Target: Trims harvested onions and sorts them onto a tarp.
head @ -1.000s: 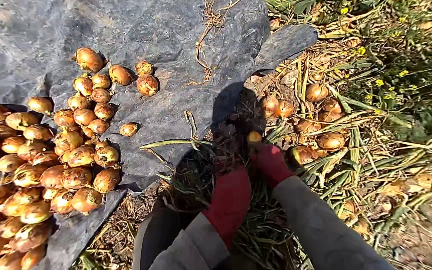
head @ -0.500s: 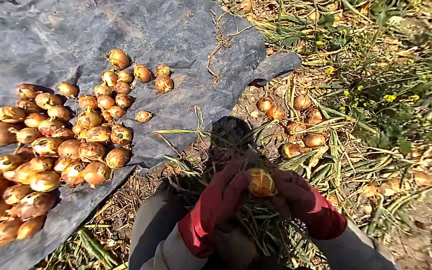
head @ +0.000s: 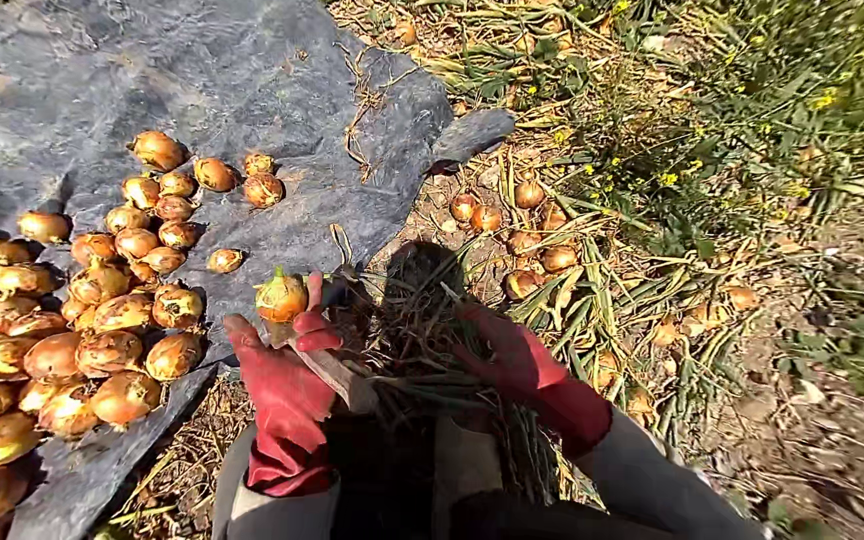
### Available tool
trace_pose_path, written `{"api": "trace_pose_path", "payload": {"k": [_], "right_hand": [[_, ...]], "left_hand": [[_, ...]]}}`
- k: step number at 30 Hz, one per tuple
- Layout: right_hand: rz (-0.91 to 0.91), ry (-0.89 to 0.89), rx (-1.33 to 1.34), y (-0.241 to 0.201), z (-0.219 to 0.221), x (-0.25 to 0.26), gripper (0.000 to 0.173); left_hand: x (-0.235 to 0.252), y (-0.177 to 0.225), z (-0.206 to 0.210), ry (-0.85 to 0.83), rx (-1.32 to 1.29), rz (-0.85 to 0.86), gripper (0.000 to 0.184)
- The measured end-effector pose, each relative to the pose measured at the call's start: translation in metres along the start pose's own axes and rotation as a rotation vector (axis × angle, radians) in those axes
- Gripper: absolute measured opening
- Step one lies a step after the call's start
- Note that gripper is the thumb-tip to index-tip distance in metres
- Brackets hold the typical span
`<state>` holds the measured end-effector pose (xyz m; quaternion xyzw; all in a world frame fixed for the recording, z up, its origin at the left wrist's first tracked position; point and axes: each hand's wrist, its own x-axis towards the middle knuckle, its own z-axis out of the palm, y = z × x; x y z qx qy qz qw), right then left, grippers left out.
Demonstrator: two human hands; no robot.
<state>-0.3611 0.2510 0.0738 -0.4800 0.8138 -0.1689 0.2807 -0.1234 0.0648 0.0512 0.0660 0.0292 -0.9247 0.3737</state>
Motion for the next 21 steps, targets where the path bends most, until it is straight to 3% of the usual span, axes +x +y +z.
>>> {"api": "trace_pose_path", "payload": {"k": [1,3,5,7,8,10,12,14,17,19,21], "right_hand": [[0.184,0.014,-0.005,0.019,0.000,0.014,0.061],[0.460,0.127,0.020,0.072,0.000,0.048,0.067],[0.627,0.223,0.006,0.132,0.004,0.069,0.082],[0.767,0.245,-0.028,0.167,0.007,0.074,0.094],[0.793,0.255,-0.038,0.176,0.010,0.070,0.089],[0.815,0.233,-0.019,0.182,0.012,0.057,0.060],[0.808,0.130,-0.001,0.181,0.007,0.052,0.045],[0.767,0.044,0.118,0.168,-0.005,0.046,0.044],[0.433,0.039,0.514,0.136,-0.015,0.013,0.026],[0.239,-0.122,0.667,0.104,-0.022,-0.013,0.018],[0.158,-0.367,0.695,0.073,-0.031,-0.027,0.023]], "left_hand": [[0.004,0.011,-0.002,-0.013,-0.039,0.100,0.097],[0.010,0.017,-0.009,0.123,0.069,0.246,0.085],[0.013,0.001,-0.015,0.344,0.218,0.198,0.071],[0.020,-0.025,-0.015,0.566,0.423,0.026,0.058],[0.022,-0.039,-0.015,0.639,0.573,-0.046,0.052],[0.025,-0.064,-0.015,0.712,0.882,-0.142,0.043],[0.029,-0.081,-0.016,0.638,1.126,-0.248,0.046],[0.027,-0.093,-0.014,0.466,1.283,-0.345,0.048],[0.014,-0.110,-0.012,0.260,1.439,-0.477,0.047],[0.002,-0.117,-0.017,0.101,1.492,-0.533,0.057],[-0.009,-0.120,-0.016,-0.040,1.534,-0.460,0.062]]}}
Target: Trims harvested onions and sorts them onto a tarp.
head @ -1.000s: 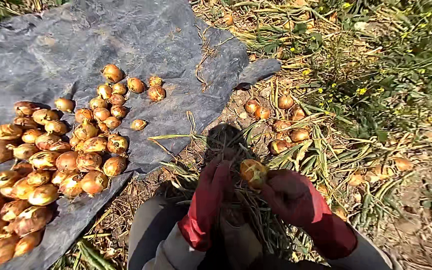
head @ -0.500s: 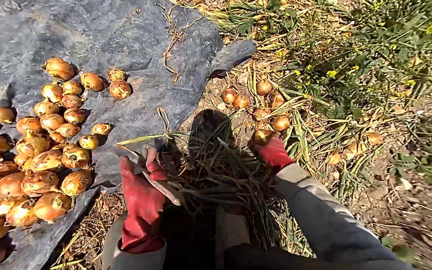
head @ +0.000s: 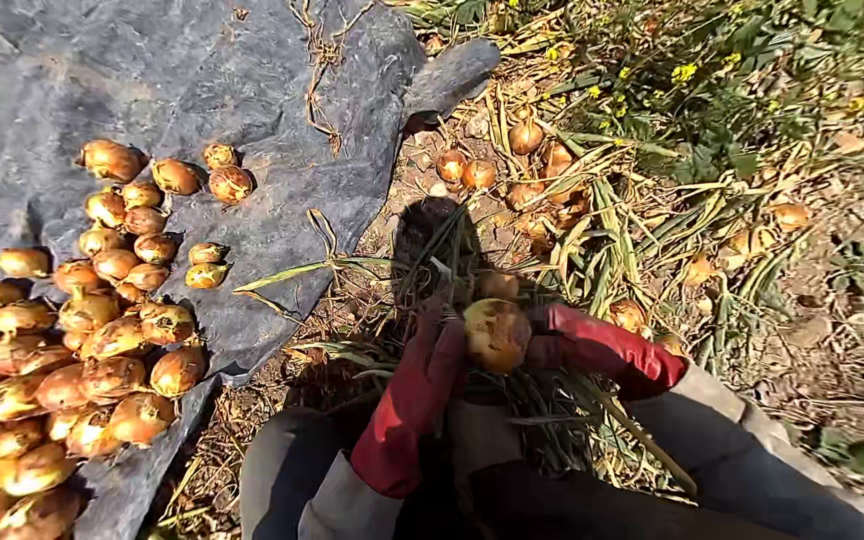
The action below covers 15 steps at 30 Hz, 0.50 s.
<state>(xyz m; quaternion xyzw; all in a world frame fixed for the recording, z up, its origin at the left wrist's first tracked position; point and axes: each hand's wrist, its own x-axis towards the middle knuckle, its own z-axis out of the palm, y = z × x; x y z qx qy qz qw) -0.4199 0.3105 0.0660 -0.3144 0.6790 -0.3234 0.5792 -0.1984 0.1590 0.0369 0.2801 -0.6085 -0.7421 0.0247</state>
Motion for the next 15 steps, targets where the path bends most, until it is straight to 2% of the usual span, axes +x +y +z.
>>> {"api": "trace_pose_path", "payload": {"k": [2,4,6,8,10,11,13,14,15], "right_hand": [[0.019,-0.142,-0.049,-0.012,0.007,-0.009,0.035],[0.041,-0.075,-0.135,-0.025,0.012,-0.017,0.034],[-0.058,0.172,-0.342,-0.037,0.026,-0.027,0.031],[-0.288,0.517,-0.589,-0.037,0.044,-0.029,0.035],[-0.504,0.757,-0.638,-0.029,0.054,-0.024,0.034],[-0.606,0.805,-0.636,-0.025,0.057,-0.022,0.032],[-0.697,0.733,-0.730,-0.018,0.065,-0.019,0.019],[-0.665,0.632,-0.816,-0.016,0.071,-0.016,0.018],[-0.553,0.517,-0.881,-0.016,0.080,-0.014,0.020]], "left_hand": [[-0.010,0.002,-0.001,-0.006,0.069,0.079,0.058],[-0.018,0.005,-0.005,0.006,0.062,0.099,0.050],[-0.025,0.010,-0.007,0.083,0.066,0.101,0.044],[-0.030,0.014,-0.004,0.231,0.063,0.113,0.041],[-0.028,0.010,0.000,0.348,0.072,0.143,0.044],[-0.027,0.007,0.001,0.371,0.129,0.153,0.051],[-0.024,0.002,0.004,0.325,0.286,0.179,0.084],[-0.023,-0.002,0.008,0.323,0.316,0.204,0.090],[-0.024,-0.004,0.014,0.350,0.324,0.201,0.077]]}}
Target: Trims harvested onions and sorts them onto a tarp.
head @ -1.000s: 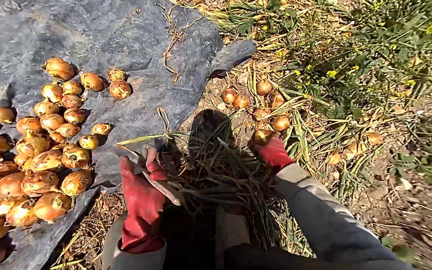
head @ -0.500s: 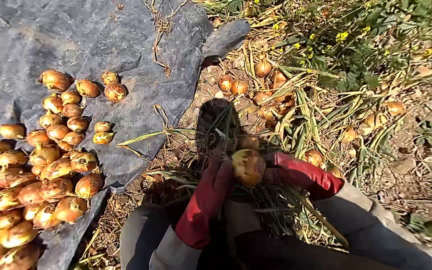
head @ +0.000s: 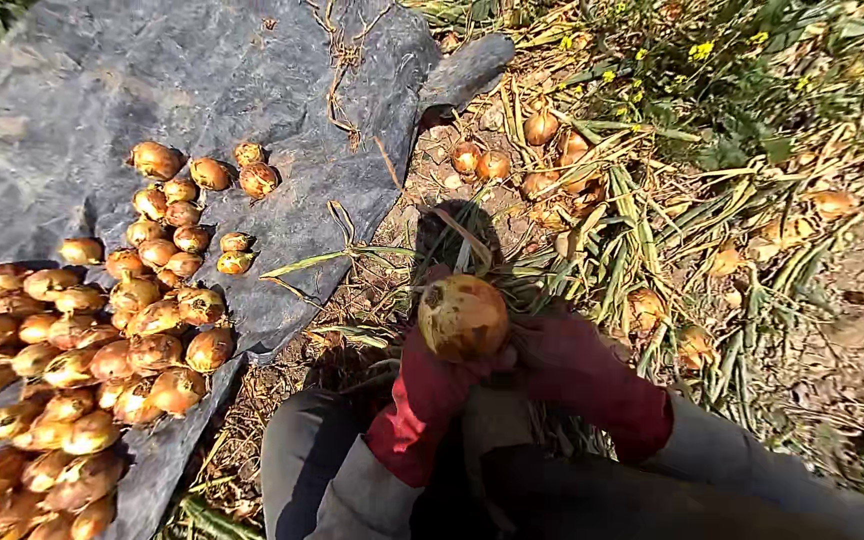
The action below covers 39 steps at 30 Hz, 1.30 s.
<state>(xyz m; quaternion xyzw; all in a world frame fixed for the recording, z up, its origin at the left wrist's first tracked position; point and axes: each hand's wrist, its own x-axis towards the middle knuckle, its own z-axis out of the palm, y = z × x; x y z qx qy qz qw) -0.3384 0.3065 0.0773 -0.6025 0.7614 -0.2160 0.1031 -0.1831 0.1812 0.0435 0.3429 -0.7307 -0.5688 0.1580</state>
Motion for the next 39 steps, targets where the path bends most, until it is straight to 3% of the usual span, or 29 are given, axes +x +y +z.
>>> {"api": "trace_pose_path", "payload": {"k": [2,4,9,11,12,13,15,16,18,20,22,25,27,30,32,34,36,39], "right_hand": [[0.220,-0.317,-0.029,-0.014,0.005,0.006,0.022],[0.337,-0.471,-0.067,-0.015,0.004,0.014,0.021],[0.143,-0.249,-0.198,0.000,0.000,0.025,0.016],[0.340,-0.220,-0.247,0.019,-0.015,0.039,0.012],[0.471,-0.226,-0.276,0.037,-0.027,0.045,0.021],[0.578,-0.240,-0.310,0.056,-0.039,0.047,0.029],[0.714,-0.248,-0.384,0.089,-0.060,0.042,0.033],[0.762,-0.244,-0.424,0.098,-0.066,0.035,0.031],[0.818,-0.198,-0.523,0.103,-0.066,0.025,0.030],[0.736,-0.159,-0.524,0.094,-0.052,0.019,0.058],[0.650,-0.275,-0.389,0.087,-0.025,0.018,0.065],[0.664,-0.430,-0.143,0.114,0.036,0.012,0.080],[0.691,-0.325,-0.083,0.132,0.055,0.011,0.077],[0.575,-0.145,-0.106,0.128,0.049,0.022,0.053],[0.485,-0.054,-0.050,0.134,0.047,0.041,0.058],[0.571,-0.074,0.014,0.146,0.049,0.070,0.078],[0.773,-0.174,0.031,0.164,0.059,0.094,0.089],[0.916,-0.308,0.043,0.196,0.077,0.102,0.060]], "left_hand": [[-0.002,-0.002,0.003,-0.023,0.017,-0.051,0.059],[-0.001,-0.008,0.004,-0.014,0.036,0.011,0.052],[0.004,-0.014,-0.002,0.086,0.039,0.078,0.042],[0.005,-0.019,-0.019,0.114,0.068,0.071,0.043],[0.005,-0.026,-0.031,0.161,0.080,0.087,0.044],[0.006,-0.030,-0.043,0.207,0.024,0.092,0.042],[0.021,-0.028,-0.061,0.376,-0.248,0.149,0.019],[0.032,-0.024,-0.068,0.462,-0.466,0.158,0.025],[0.047,-0.016,-0.083,0.516,-0.817,0.001,0.052],[0.059,-0.014,-0.086,0.578,-1.005,-0.182,0.046],[0.058,-0.014,-0.073,0.552,-1.019,-0.321,0.037],[0.028,-0.001,-0.052,0.356,-0.723,-0.499,0.046],[0.012,0.002,-0.044,0.188,-0.578,-0.513,0.053],[0.007,0.002,-0.038,0.030,-0.453,-0.550,0.045],[0.011,-0.001,-0.033,0.003,-0.415,-0.580,0.050],[0.018,-0.003,-0.030,0.016,-0.433,-0.582,0.048],[0.023,-0.002,-0.029,0.021,-0.443,-0.582,0.044],[0.024,-0.006,-0.033,-0.011,-0.382,-0.589,0.048]]}}
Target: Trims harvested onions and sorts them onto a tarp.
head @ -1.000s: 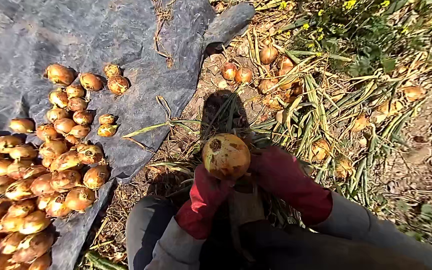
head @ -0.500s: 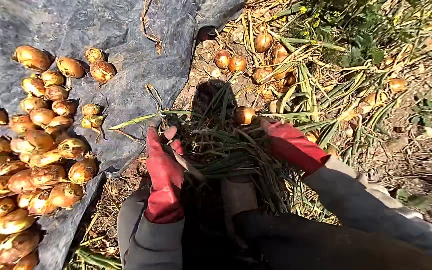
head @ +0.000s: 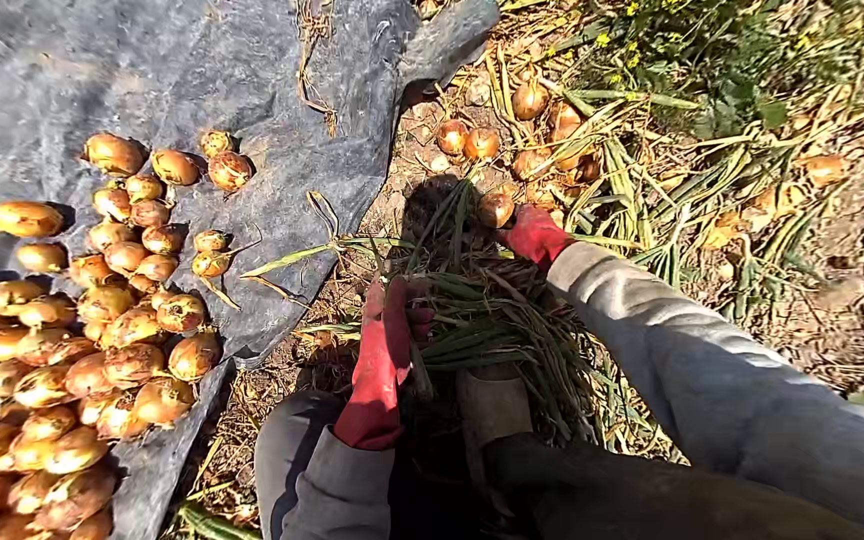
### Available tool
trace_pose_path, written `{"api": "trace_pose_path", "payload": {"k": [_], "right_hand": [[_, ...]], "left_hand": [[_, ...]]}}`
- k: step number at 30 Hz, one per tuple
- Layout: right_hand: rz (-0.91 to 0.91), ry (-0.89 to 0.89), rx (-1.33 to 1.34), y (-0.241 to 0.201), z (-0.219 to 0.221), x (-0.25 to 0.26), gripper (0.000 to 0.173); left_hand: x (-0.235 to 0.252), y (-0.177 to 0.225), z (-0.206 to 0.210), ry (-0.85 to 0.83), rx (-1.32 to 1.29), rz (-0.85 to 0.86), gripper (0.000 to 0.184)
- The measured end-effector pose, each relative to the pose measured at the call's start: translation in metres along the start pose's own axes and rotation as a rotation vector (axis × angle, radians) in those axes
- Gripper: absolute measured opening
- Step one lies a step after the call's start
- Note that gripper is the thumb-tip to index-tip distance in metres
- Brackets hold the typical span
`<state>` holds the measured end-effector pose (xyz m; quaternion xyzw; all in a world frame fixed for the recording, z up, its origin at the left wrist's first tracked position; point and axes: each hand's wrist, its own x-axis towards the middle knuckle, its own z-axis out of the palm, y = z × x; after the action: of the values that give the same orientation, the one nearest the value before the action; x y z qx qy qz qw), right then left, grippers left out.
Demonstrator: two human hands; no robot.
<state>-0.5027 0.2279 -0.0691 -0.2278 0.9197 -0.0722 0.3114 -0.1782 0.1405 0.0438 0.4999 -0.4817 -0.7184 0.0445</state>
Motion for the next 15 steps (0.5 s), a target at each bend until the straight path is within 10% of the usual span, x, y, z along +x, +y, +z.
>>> {"api": "trace_pose_path", "payload": {"k": [9,15], "right_hand": [[-0.316,-0.825,0.661,-0.014,-0.033,-0.168,0.023],[-0.634,-0.140,0.461,-0.005,-0.063,-0.211,0.034]], "left_hand": [[-0.013,-0.006,0.005,-0.393,0.291,0.191,0.051],[-0.013,-0.002,0.018,-0.428,0.120,0.252,0.041]]}}
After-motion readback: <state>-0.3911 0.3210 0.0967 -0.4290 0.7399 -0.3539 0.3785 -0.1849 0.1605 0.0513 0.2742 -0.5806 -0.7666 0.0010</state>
